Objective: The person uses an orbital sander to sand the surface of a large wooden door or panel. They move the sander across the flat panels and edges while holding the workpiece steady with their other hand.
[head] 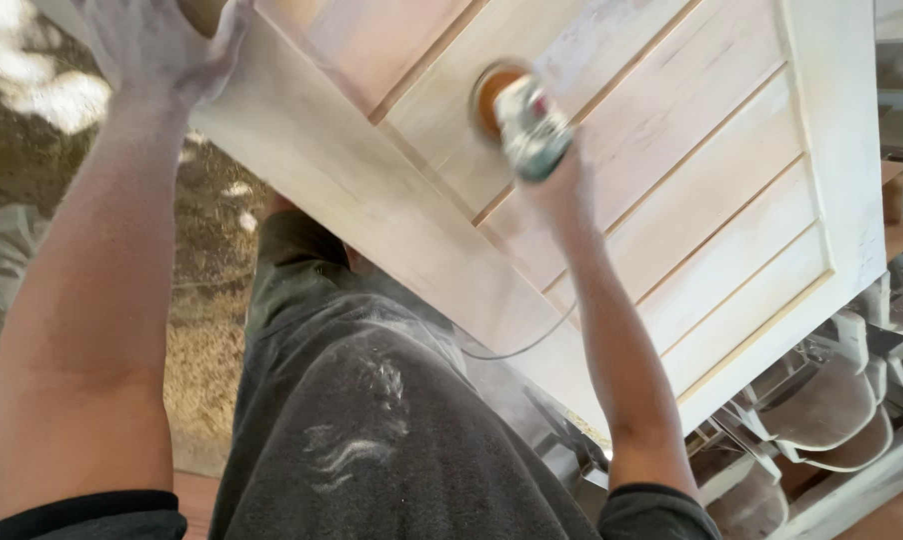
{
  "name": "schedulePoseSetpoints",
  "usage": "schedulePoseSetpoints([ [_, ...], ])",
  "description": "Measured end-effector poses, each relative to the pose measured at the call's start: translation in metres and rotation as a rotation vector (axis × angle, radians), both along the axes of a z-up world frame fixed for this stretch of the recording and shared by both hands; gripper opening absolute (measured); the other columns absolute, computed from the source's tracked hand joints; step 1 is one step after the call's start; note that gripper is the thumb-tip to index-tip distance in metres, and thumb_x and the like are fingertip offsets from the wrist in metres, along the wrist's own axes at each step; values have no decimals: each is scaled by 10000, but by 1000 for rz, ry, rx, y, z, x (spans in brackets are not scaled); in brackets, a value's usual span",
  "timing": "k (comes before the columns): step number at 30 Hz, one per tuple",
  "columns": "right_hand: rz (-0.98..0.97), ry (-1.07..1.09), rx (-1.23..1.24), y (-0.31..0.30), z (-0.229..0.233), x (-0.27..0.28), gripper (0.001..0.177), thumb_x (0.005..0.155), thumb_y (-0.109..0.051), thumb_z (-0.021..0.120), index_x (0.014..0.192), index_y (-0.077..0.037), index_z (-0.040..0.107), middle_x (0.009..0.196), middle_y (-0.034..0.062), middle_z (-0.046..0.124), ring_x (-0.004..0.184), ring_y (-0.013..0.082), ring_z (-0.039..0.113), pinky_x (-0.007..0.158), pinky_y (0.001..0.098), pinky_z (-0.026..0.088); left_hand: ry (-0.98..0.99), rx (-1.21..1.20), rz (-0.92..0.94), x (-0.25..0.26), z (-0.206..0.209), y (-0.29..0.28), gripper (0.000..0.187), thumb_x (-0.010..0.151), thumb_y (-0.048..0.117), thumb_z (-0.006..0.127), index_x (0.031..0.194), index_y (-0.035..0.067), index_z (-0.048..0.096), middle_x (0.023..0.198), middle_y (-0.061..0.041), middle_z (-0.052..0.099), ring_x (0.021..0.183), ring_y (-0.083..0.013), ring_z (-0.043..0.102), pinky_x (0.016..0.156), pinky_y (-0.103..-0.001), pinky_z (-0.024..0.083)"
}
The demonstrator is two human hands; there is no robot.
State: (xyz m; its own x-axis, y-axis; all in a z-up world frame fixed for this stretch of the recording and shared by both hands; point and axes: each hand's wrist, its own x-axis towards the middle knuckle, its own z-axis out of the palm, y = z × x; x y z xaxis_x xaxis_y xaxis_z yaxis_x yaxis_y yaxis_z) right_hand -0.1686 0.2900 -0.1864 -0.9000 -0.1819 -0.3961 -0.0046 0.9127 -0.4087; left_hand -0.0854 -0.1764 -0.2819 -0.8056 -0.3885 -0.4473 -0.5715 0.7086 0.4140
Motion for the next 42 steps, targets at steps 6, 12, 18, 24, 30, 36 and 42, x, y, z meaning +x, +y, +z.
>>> schedulePoseSetpoints([
  [6,26,0,178,8,17,-16,933,731,-268,912,1392,111,373,1034,252,738,943,364,756,804,446,629,138,-15,-39,-14,5,-18,935,1038,653,722,1656,133,250,1642,-289,225,1536,-466,190,1266,-644,123],
  [12,-78,24,219,23,15,-82,773,767,-257,905,1327,45,467,1063,222,747,974,357,758,837,435,625,4,-133,-153,-19,18,-18,915,1016,610,620,1718,275,140,1772,-188,21,1655,-370,22,1345,-694,-14],
  [18,-88,21,234,23,17,-98,681,782,-242,910,1254,13,490,1046,198,751,953,315,763,832,417,627,-7,-131,-160,-21,18,-21,880,1032,624,580,1706,273,136,1774,-186,3,1659,-376,8,1324,-674,-30],
  [24,-140,32,148,34,8,-117,620,805,-198,900,1212,-1,475,1090,188,735,947,273,765,792,382,656,-38,-123,-169,-26,26,-22,885,1064,680,520,1720,233,130,1772,-182,-10,1644,-395,-18,1332,-697,-33],
  [30,-153,43,132,41,1,-137,632,805,-161,880,1245,-6,455,1107,185,731,947,269,768,808,384,656,-55,-109,-151,-30,29,-20,868,1104,721,503,1712,216,143,1763,-182,-11,1687,-408,-20,1335,-718,-35],
  [36,-183,67,165,41,-1,-160,638,801,-163,891,1242,-6,457,1106,184,715,966,273,756,831,391,646,-44,-105,-150,-31,29,-20,871,1077,723,499,1692,207,162,1786,-186,-6,1675,-411,-17,1328,-715,-34],
  [42,-201,93,88,38,-4,-180,643,763,-126,882,1252,-27,477,1150,159,707,995,256,758,845,379,654,-69,-170,-180,-31,23,-21,880,1064,727,466,1718,221,161,1770,-183,-8,1680,-398,-12,1322,-697,-27],
])
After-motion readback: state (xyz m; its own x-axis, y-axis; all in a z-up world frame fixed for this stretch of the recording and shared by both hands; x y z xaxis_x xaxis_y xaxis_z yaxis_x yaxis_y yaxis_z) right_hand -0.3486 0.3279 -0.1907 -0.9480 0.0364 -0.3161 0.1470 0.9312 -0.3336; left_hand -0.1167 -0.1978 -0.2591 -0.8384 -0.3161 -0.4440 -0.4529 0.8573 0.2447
